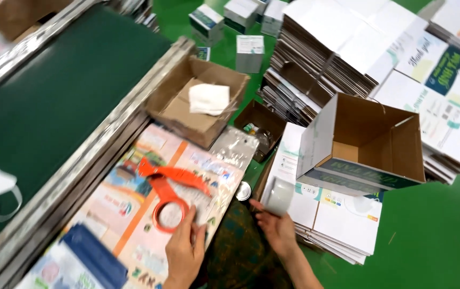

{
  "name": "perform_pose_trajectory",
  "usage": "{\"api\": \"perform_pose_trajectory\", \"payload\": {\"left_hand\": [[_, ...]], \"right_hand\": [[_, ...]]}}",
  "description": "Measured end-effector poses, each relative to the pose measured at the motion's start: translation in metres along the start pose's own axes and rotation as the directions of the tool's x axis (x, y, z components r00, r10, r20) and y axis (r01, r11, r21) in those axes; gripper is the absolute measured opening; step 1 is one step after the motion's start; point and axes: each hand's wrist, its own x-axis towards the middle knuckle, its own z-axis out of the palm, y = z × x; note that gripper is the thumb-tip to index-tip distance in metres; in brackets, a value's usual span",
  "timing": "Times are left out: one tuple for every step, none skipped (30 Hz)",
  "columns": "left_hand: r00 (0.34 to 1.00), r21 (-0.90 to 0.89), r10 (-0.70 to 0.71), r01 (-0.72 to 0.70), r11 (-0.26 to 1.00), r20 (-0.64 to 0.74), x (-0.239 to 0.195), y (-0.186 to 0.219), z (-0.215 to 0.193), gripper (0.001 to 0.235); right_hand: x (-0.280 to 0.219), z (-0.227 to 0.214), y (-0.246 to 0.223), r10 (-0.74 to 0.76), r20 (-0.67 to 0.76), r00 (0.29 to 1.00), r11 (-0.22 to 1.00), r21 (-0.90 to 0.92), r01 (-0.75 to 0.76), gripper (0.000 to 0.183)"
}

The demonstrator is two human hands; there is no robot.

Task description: Packing face masks into plastic bags and organizing them on a conveyor belt in a factory setting.

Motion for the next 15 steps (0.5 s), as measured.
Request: {"api": "perform_pose_trajectory", "payload": {"left_hand": [[1.0, 0.067, 0.03, -0.031, 0.997, 0.006, 0.0, -0.004, 0.005, 0.046], [0.999, 0.068, 0.04, -0.041, 0.997, 0.019, 0.001, -0.009, 0.01, 0.046], [0.989, 0.137, 0.15, -0.148, 0.979, -0.01, 0.001, -0.015, 0.016, 0.044], [0.966, 0.209, 0.257, -0.245, 0.947, -0.03, -0.001, -0.021, 0.019, 0.043], [0.965, 0.21, 0.262, -0.253, 0.944, -0.017, -0.003, -0.025, 0.022, 0.043], [0.947, 0.226, 0.321, -0.307, 0.925, -0.027, -0.005, -0.03, 0.025, 0.041], [0.925, 0.241, 0.379, -0.36, 0.901, -0.035, -0.007, -0.035, 0.028, 0.04], [0.923, 0.242, 0.384, -0.367, 0.898, -0.022, -0.019, -0.06, 0.038, 0.04], [0.934, 0.252, 0.357, -0.352, 0.901, 0.029, -0.031, -0.087, 0.046, 0.041], [0.941, 0.266, 0.328, -0.336, 0.903, 0.076, -0.043, -0.114, 0.054, 0.042], [0.939, 0.269, 0.333, -0.343, 0.9, 0.085, -0.054, -0.139, 0.066, 0.042], [0.958, 0.31, 0.235, -0.276, 0.91, 0.163, -0.068, -0.164, 0.076, 0.046], [0.964, 0.358, 0.131, -0.21, 0.91, 0.232, -0.081, -0.19, 0.085, 0.049], [0.962, 0.365, 0.129, -0.213, 0.906, 0.24, -0.085, -0.207, 0.09, 0.049], [0.948, 0.344, 0.207, -0.283, 0.896, 0.24, -0.089, -0.225, 0.093, 0.051]], "right_hand": [[0.007, 0.012, 0.003, 0.062, 0.026, 0.998, 0.998, 0.014, -0.062, 0.042], [0.028, 0.019, 0.001, 0.056, 0.019, 0.998, 0.998, 0.027, -0.056, 0.042], [0.049, 0.026, -0.001, 0.049, 0.036, 0.998, 0.993, 0.107, -0.052, 0.038], [0.069, 0.032, -0.001, 0.045, 0.051, 0.998, 0.981, 0.185, -0.053, 0.035], [0.123, 0.003, 0.012, 0.043, 0.044, 0.998, 0.979, 0.198, -0.051, 0.035], [0.177, -0.018, 0.028, -0.051, 0.159, 0.986, 0.959, 0.282, 0.005, 0.031], [0.232, -0.028, 0.046, -0.157, 0.26, 0.953, 0.927, 0.37, 0.051, 0.029], [0.251, -0.008, 0.039, -0.159, 0.252, 0.955, 0.923, 0.381, 0.053, 0.029], [0.269, 0.011, 0.031, -0.099, 0.081, 0.992, 0.918, 0.392, 0.06, 0.029], [0.289, 0.031, 0.022, -0.036, -0.09, 0.995, 0.913, 0.402, 0.07, 0.031], [0.312, -0.058, 0.034, -0.034, -0.094, 0.995, 0.908, 0.412, 0.07, 0.031], [0.366, -0.078, 0.043, 0.013, -0.06, 0.998, 0.859, 0.512, 0.02, 0.035], [0.443, -0.03, 0.056, 0.055, -0.02, 0.998, 0.796, 0.604, -0.031, 0.039], [0.435, -0.013, 0.045, 0.061, -0.022, 0.998, 0.789, 0.613, -0.035, 0.039], [0.426, 0.004, 0.033, 0.059, -0.029, 0.998, 0.762, 0.647, -0.026, 0.053]]}}
